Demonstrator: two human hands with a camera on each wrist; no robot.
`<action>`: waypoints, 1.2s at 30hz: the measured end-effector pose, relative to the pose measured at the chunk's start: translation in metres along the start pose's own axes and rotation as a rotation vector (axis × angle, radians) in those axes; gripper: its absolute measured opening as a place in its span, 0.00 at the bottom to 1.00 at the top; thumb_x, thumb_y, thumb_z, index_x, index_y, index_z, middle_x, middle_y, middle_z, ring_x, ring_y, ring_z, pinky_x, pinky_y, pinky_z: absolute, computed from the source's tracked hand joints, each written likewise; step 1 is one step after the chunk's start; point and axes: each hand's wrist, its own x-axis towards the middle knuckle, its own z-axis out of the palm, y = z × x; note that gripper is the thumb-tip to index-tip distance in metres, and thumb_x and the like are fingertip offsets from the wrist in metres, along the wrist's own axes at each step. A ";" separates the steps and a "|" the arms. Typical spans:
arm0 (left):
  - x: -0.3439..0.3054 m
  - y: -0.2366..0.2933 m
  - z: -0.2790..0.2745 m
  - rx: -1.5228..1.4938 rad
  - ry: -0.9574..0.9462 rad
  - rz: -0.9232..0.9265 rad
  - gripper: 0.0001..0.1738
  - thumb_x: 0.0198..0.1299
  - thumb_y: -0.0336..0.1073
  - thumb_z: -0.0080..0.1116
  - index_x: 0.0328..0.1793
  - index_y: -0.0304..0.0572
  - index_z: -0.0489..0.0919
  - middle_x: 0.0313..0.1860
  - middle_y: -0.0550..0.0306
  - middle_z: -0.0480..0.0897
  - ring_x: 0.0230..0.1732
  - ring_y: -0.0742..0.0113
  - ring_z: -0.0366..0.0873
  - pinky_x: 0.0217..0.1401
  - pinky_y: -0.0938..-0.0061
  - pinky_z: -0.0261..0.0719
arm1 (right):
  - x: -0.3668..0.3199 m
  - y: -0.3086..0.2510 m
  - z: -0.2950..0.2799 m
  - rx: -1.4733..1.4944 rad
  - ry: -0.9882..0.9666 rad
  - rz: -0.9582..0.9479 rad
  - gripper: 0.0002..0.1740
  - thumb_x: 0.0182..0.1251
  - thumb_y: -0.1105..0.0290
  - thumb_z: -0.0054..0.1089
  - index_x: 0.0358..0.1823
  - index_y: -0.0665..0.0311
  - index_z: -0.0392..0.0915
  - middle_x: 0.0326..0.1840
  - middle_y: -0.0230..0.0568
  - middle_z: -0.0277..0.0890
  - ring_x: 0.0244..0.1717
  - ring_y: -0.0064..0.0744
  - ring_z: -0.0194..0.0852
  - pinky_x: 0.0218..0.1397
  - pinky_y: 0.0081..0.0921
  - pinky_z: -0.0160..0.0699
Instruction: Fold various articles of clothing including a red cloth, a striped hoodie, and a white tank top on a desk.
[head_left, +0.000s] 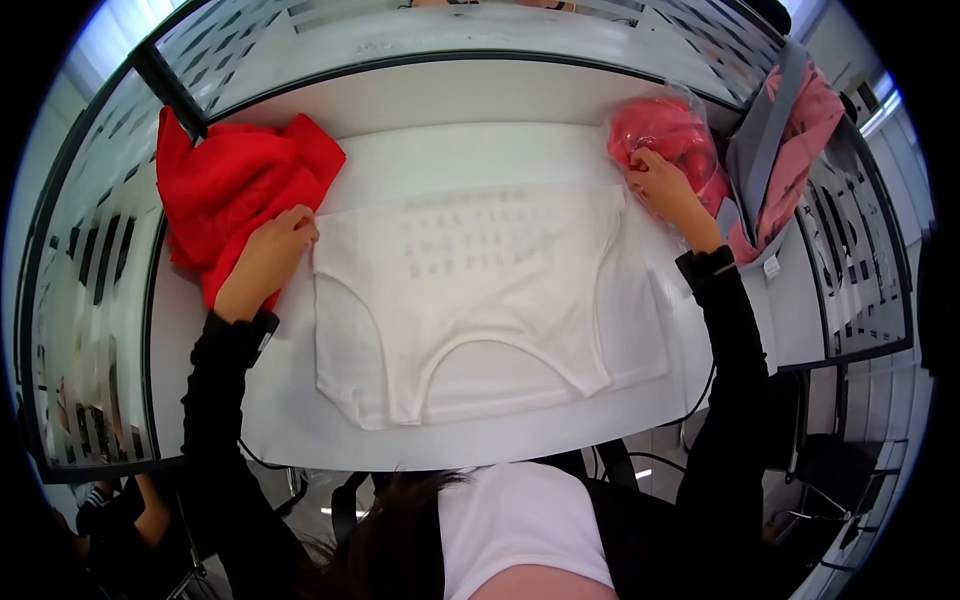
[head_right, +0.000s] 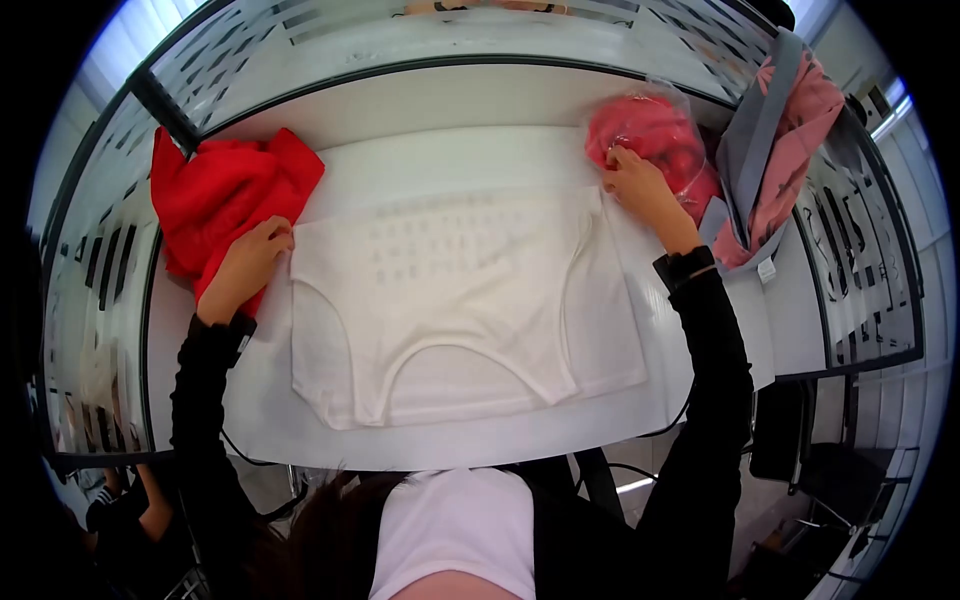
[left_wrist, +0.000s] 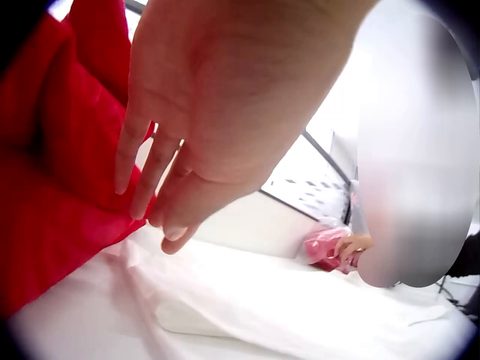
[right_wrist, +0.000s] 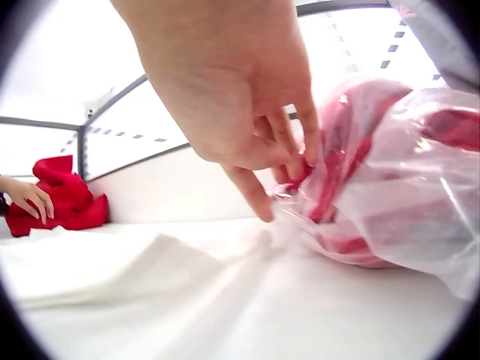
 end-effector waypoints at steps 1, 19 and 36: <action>-0.005 0.014 -0.014 -0.073 -0.075 -0.028 0.04 0.54 0.24 0.49 0.35 0.38 0.74 0.44 0.55 0.73 0.43 0.57 0.74 0.44 0.67 0.73 | -0.002 0.000 0.001 -0.059 0.025 -0.007 0.07 0.49 0.82 0.50 0.27 0.62 0.72 0.39 0.38 0.67 0.43 0.38 0.71 0.42 0.31 0.73; -0.064 0.075 -0.035 -0.565 -0.418 -0.038 0.07 0.53 0.33 0.60 0.37 0.41 0.77 0.34 0.55 0.78 0.35 0.58 0.77 0.36 0.71 0.74 | -0.015 -0.140 0.013 0.183 -0.295 0.160 0.24 0.56 0.57 0.61 0.46 0.68 0.70 0.29 0.54 0.74 0.33 0.50 0.75 0.31 0.40 0.73; -0.056 0.049 0.013 -0.101 -0.169 0.148 0.30 0.48 0.42 0.65 0.60 0.48 0.71 0.62 0.39 0.67 0.56 0.44 0.68 0.57 0.60 0.69 | 0.023 -0.157 0.013 0.078 -0.526 0.094 0.46 0.51 0.50 0.65 0.71 0.50 0.53 0.45 0.65 0.64 0.39 0.57 0.71 0.40 0.41 0.75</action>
